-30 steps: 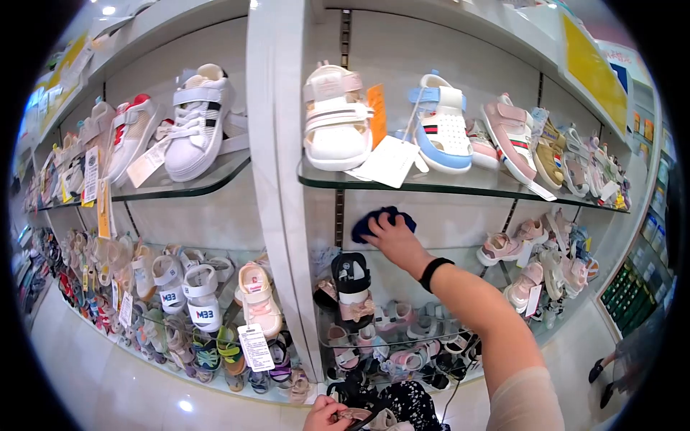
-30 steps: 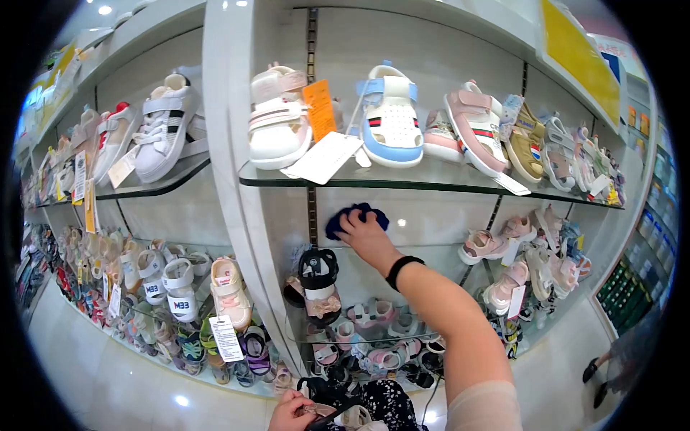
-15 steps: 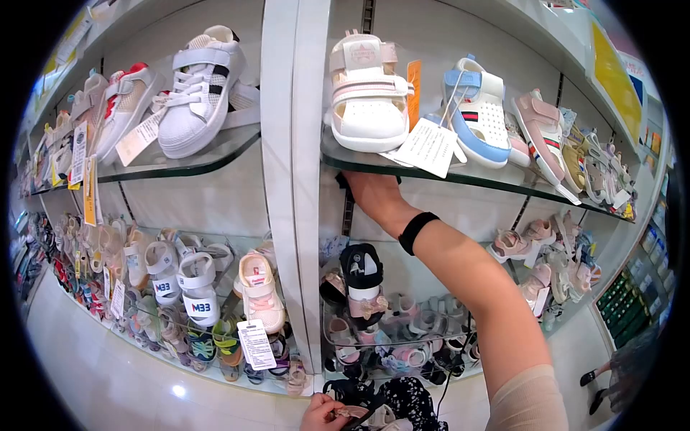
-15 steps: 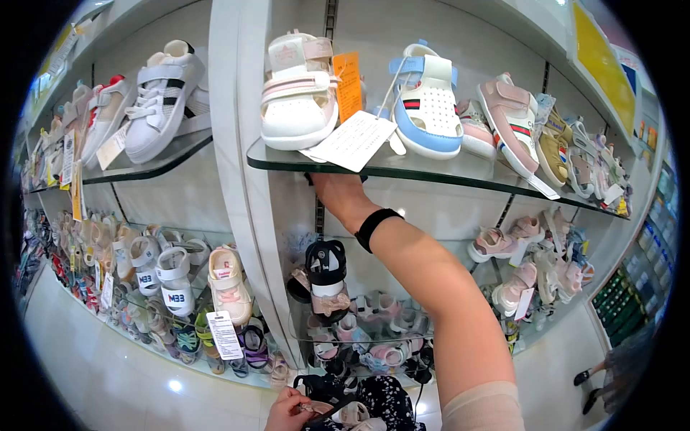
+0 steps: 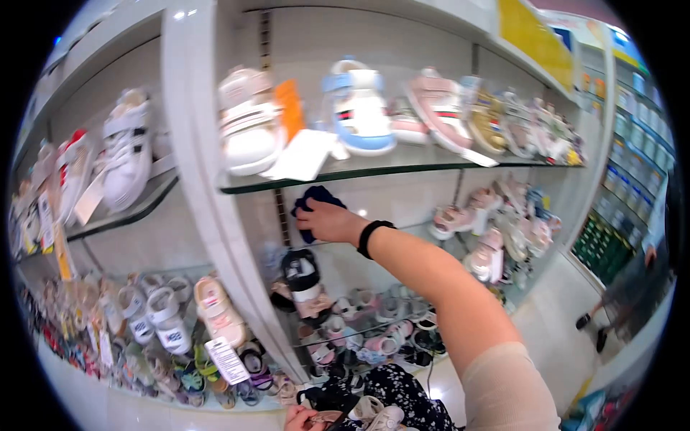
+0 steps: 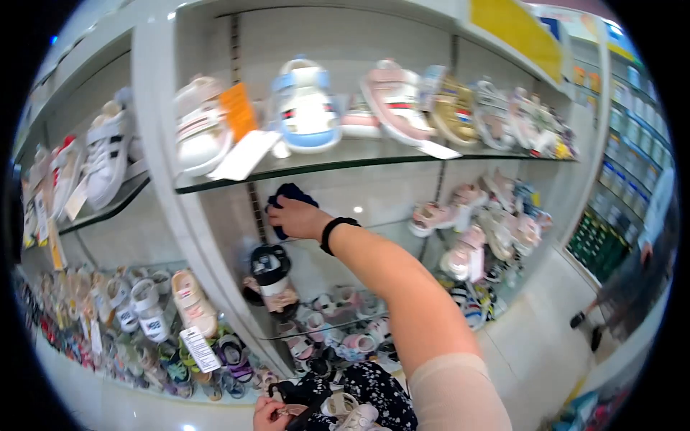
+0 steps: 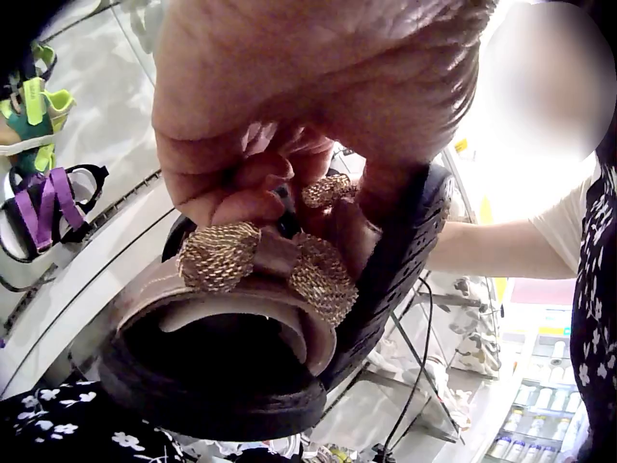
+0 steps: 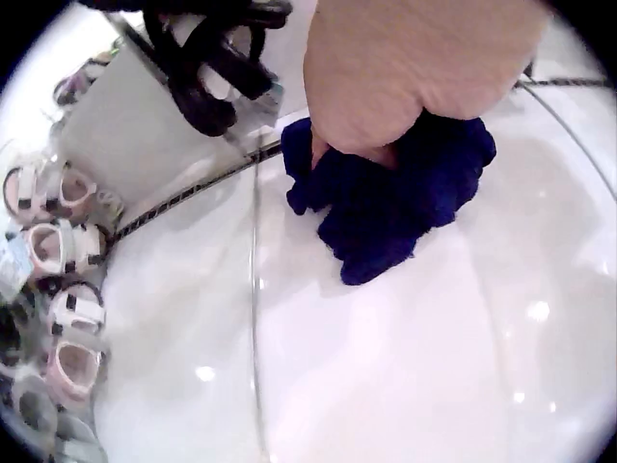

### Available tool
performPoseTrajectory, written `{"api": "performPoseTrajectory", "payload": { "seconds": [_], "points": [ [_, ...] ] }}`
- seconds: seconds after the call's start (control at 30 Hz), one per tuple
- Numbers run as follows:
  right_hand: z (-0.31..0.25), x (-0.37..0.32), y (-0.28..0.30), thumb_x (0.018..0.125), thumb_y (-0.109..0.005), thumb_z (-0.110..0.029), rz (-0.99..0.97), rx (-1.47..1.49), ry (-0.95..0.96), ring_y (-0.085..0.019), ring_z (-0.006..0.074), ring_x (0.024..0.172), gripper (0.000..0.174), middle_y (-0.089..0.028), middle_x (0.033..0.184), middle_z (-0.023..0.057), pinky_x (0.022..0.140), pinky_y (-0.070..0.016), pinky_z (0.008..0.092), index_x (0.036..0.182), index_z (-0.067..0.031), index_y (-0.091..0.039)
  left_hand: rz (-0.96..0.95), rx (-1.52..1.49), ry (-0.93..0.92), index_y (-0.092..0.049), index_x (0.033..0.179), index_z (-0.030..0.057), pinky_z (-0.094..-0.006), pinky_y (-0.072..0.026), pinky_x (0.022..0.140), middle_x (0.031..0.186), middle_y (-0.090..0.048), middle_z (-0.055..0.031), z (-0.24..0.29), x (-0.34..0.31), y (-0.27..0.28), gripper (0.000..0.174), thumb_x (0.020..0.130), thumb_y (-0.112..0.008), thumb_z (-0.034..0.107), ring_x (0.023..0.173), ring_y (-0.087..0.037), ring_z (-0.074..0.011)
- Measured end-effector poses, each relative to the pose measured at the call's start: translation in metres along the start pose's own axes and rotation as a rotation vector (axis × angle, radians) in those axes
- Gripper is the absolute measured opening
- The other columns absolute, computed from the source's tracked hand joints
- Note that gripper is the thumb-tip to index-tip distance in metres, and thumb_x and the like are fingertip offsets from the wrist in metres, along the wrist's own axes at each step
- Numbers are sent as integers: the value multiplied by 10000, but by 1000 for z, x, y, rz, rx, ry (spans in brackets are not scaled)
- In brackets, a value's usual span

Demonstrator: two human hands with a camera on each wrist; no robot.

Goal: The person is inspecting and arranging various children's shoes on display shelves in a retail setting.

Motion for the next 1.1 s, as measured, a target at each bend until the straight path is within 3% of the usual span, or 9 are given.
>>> {"api": "performPoseTrajectory", "payload": {
  "seconds": [0.17,0.37,0.5,0.57,0.7,0.77,0.8,0.87,1.1],
  "points": [
    [66,-80,-2,748,-584,-162,-1,198,-453,-451,231,1127,124,-525,1147,10,865,-408,363,790,-180,-698,-126,-28,-90,-594,869,-2,-284,-434,734,870,-510,-85,10,0,-17,54,823,-590,24,803,-516,-192],
    [73,-129,-30,753,-610,-139,-4,361,-826,-446,296,1157,169,-499,1217,62,818,-467,382,893,-155,-703,-204,-35,-185,-565,871,-5,-257,-407,674,830,-482,-61,76,13,-28,61,811,-570,-3,747,-470,-154],
    [60,-165,-64,833,-550,-215,-593,320,-1013,-485,321,1117,274,-537,1174,82,842,-468,476,1023,-59,-672,-138,98,-317,-595,798,6,-266,-404,614,837,-483,-74,147,9,-18,76,725,-608,21,738,-488,-183],
    [56,-177,-29,801,-575,-105,-610,441,-841,-506,347,1092,303,-529,1178,135,842,-491,468,1090,-40,-636,-118,134,-312,-616,795,15,-229,-393,599,867,-444,-57,152,8,-10,168,627,-618,21,751,-476,-148],
    [72,-228,50,719,-529,28,171,939,-1081,-475,433,1094,350,-485,1208,180,953,-420,406,1036,-102,-600,-94,221,-367,-637,834,11,-270,-446,605,863,-469,-92,190,23,-13,182,658,-673,36,726,-530,-194],
    [55,-266,88,682,-498,60,414,1329,-1094,-496,332,1112,421,-496,1160,163,981,-379,348,1085,-48,-557,-99,254,-442,-636,844,9,-286,-448,627,879,-471,-101,213,33,-25,185,672,-682,59,751,-531,-213],
    [29,-292,91,692,-505,65,473,1655,-1250,-501,260,1121,449,-510,1171,117,988,-370,329,1129,-36,-538,-103,244,-487,-606,825,12,-236,-385,598,888,-439,-58,227,38,-34,151,676,-631,8,741,-471,-147],
    [-31,-325,120,704,-495,85,790,2311,-1369,-506,216,1150,595,-503,1259,99,978,-417,333,1278,-60,-434,-131,216,-488,-603,831,6,-252,-397,638,900,-440,-71,249,55,-54,147,685,-612,18,754,-482,-170],
    [-157,-416,132,847,-479,-156,1248,2561,-1664,-532,295,1143,510,-516,1272,160,985,-428,412,1334,-30,-395,-103,364,-559,-627,873,16,-307,-440,693,903,-511,-103,277,158,-133,156,746,-622,107,820,-531,-240]
  ]
}}
Point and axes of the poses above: each hand's wrist, its own x-axis towards the middle knuckle, its own y-axis out of the back of the hand, z = x × y, the point moved 10 cm from there along x, towards the middle knuckle
